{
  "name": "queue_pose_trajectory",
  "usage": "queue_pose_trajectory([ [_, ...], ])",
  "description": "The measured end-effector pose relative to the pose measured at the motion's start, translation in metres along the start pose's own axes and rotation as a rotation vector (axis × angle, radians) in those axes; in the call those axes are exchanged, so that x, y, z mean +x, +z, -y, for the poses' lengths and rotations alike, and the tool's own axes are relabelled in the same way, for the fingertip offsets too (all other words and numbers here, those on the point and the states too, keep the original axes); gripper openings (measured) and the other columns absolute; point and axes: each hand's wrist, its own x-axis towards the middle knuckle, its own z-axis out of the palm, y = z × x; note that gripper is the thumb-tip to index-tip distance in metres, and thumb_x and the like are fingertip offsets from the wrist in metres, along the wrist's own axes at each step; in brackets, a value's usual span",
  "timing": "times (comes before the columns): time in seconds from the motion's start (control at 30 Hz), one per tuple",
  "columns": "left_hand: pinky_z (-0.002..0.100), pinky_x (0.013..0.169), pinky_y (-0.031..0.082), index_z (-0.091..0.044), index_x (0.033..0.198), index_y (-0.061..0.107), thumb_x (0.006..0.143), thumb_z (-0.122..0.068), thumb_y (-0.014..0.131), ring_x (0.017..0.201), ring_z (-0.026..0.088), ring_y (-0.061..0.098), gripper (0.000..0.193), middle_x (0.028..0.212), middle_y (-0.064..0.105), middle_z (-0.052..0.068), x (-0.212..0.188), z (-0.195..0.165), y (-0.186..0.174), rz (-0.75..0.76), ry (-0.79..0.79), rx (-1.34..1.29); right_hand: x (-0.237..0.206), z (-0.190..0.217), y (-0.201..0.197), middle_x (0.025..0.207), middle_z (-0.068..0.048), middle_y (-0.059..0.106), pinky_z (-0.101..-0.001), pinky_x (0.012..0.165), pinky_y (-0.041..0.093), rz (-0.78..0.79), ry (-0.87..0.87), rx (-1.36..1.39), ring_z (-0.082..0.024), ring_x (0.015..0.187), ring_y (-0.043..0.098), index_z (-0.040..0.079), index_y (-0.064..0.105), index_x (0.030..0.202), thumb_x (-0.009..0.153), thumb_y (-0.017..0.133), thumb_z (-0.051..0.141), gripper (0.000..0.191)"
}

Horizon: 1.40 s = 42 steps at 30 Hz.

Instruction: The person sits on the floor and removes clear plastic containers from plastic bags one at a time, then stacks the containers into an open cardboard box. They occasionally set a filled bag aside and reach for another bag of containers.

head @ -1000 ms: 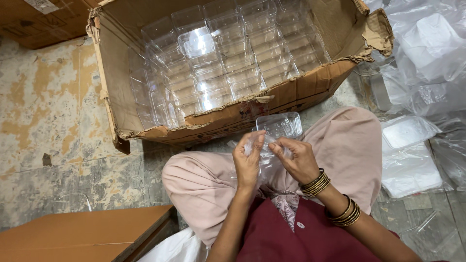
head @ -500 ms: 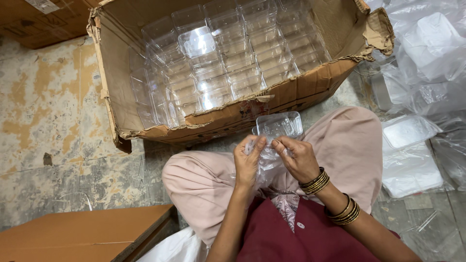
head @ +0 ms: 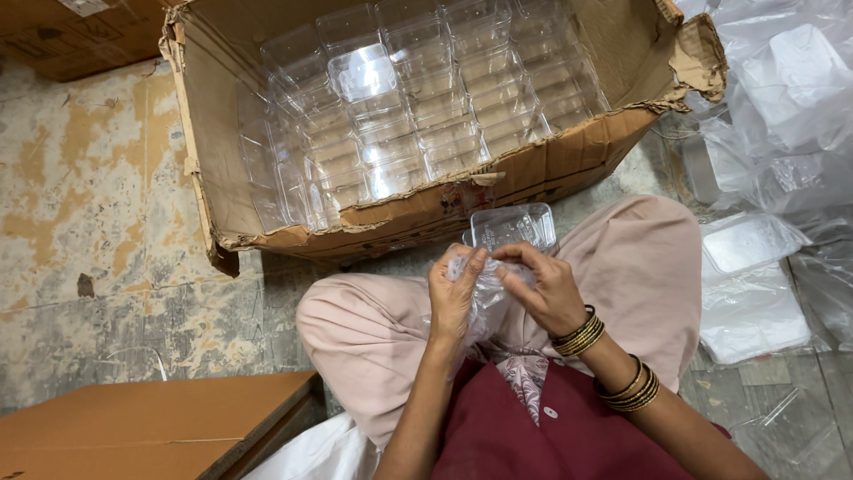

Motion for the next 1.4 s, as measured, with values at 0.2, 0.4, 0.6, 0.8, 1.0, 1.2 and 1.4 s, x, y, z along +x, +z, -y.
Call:
queue_pose_trajectory([
  [0.2, 0.02, 0.063, 0.037, -0.008, 0.084, 0.066, 0.093, -0.019, 0.079, 0.07, 0.002, 0.046, 0.02, 0.079, 0.054, -0.008, 0.0, 0.007, 0.002, -0.021, 0.031, -0.047, 0.001, -0.007, 0.002, 0.082, -0.007, 0.073, -0.031, 0.061, 0.057, 0.042, 0.008, -0.095, -0.017, 0.071, 0.073, 0.004, 0.066, 0.1, 0.103, 0.059, 0.025, 0.022],
  [0.4, 0.019, 0.067, 0.043, -0.01, 0.094, 0.071, 0.089, -0.022, 0.076, 0.072, 0.004, 0.055, 0.014, 0.082, 0.065, -0.005, 0.0, 0.007, 0.002, -0.003, -0.043, -0.066, -0.001, -0.011, 0.001, 0.082, -0.008, 0.07, -0.0321, 0.065, 0.056, 0.053, 0.017, 0.024, -0.018, 0.073, 0.07, 0.001, 0.063, 0.099, 0.104, 0.057, 0.024, 0.025],
  [0.6, 0.021, 0.073, 0.049, -0.006, 0.096, 0.071, 0.092, -0.022, 0.077, 0.079, 0.005, 0.061, 0.018, 0.088, 0.069, -0.003, 0.0, 0.0, -0.002, 0.019, -0.113, -0.197, 0.002, -0.014, -0.001, 0.081, -0.008, 0.072, -0.0307, 0.061, 0.057, 0.098, -0.041, -0.035, -0.017, 0.07, 0.07, 0.001, 0.071, 0.097, 0.1, 0.061, 0.019, 0.021],
  [0.8, 0.017, 0.065, 0.045, -0.009, 0.1, 0.073, 0.09, -0.024, 0.076, 0.075, 0.001, 0.059, 0.018, 0.09, 0.07, -0.005, 0.0, 0.003, -0.006, 0.04, -0.066, -0.042, 0.0, -0.015, -0.005, 0.086, -0.009, 0.077, -0.0304, 0.065, 0.058, 0.044, 0.024, 0.008, -0.016, 0.073, 0.075, 0.002, 0.074, 0.1, 0.102, 0.061, 0.016, 0.02],
  [1.0, 0.017, 0.06, 0.034, -0.009, 0.085, 0.062, 0.1, -0.02, 0.083, 0.068, -0.001, 0.044, 0.027, 0.078, 0.055, -0.009, 0.002, 0.02, -0.015, -0.008, 0.07, 0.043, 0.001, -0.009, -0.003, 0.088, -0.012, 0.076, -0.0299, 0.062, 0.06, 0.097, -0.061, -0.018, -0.019, 0.071, 0.075, -0.001, 0.072, 0.102, 0.09, 0.071, 0.02, 0.024],
  [1.2, 0.017, 0.064, 0.042, -0.01, 0.087, 0.07, 0.094, -0.024, 0.074, 0.07, 0.001, 0.053, 0.016, 0.081, 0.064, -0.007, 0.001, 0.011, -0.009, -0.028, -0.003, -0.062, -0.002, -0.012, 0.002, 0.083, -0.01, 0.077, -0.0306, 0.061, 0.059, 0.065, -0.021, -0.049, -0.018, 0.07, 0.075, 0.001, 0.075, 0.103, 0.099, 0.062, 0.021, 0.024],
  [1.4, 0.018, 0.068, 0.043, -0.01, 0.09, 0.067, 0.093, -0.015, 0.078, 0.075, 0.001, 0.055, 0.013, 0.084, 0.065, -0.007, -0.001, 0.001, -0.005, 0.021, -0.019, -0.095, -0.002, -0.013, -0.002, 0.08, -0.011, 0.075, -0.0326, 0.06, 0.057, 0.072, 0.05, -0.092, -0.02, 0.066, 0.073, 0.0, 0.075, 0.102, 0.103, 0.058, 0.023, 0.029],
])
